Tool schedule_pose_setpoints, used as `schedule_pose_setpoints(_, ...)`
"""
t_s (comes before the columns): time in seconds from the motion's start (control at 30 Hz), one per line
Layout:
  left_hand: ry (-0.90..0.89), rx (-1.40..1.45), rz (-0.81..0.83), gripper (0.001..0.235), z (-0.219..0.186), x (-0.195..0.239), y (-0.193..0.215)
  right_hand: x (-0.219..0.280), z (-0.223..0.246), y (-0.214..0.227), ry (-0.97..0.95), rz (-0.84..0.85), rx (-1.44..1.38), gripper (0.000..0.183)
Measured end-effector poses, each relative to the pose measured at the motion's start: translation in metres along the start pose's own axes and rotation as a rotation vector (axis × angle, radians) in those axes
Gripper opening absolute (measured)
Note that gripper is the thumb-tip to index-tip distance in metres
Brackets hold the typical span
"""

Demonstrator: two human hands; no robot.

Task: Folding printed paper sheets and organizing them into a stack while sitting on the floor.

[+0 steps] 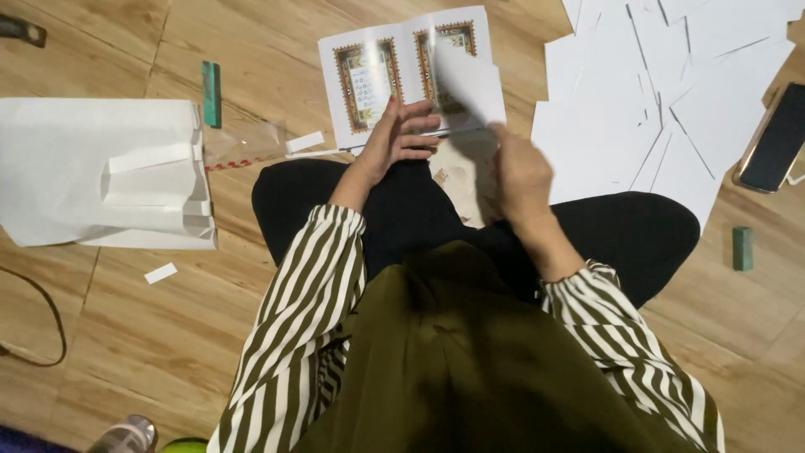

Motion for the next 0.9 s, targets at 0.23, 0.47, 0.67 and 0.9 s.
schedule_pose_setpoints(0.23, -0.031, -0.193, -0.205, 0.029, 0.026, -0.023, 0.029, 0.017, 0.035, -0.046, 0.033, 0.487, -0.450, 0.023)
schedule_pose_setpoints(0.47, -0.033, -0.229, -0.015, 0.027, 0.013, 0.001, -0.009, 0.019, 0.006, -0.060, -0.559, 0.219, -1.067, 0.046)
schedule_pose_setpoints(0.67, -0.026, -0.206, 0.055, 0.033, 0.012, 0.002, -0.019, 0.023, 0.007, -0.071, -0.704, 0.182, -1.282, 0.053)
schedule_pose_setpoints(0.9, -0.007, -0.249, -0.007, 0.040, 0.017, -0.004, -0.017, 0.021, 0.005, -0.069, -0.779, 0.110, -1.481, 0.049)
Point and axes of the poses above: each hand's wrist, its own x-axis away from the middle knuckle, its own y-axis out of the back of the hand, z = x × y, the point moved 7 cm from there along -x, towards the middle knuckle, and after that the axes turned 13 degrees about y, right-handed, at the moved point
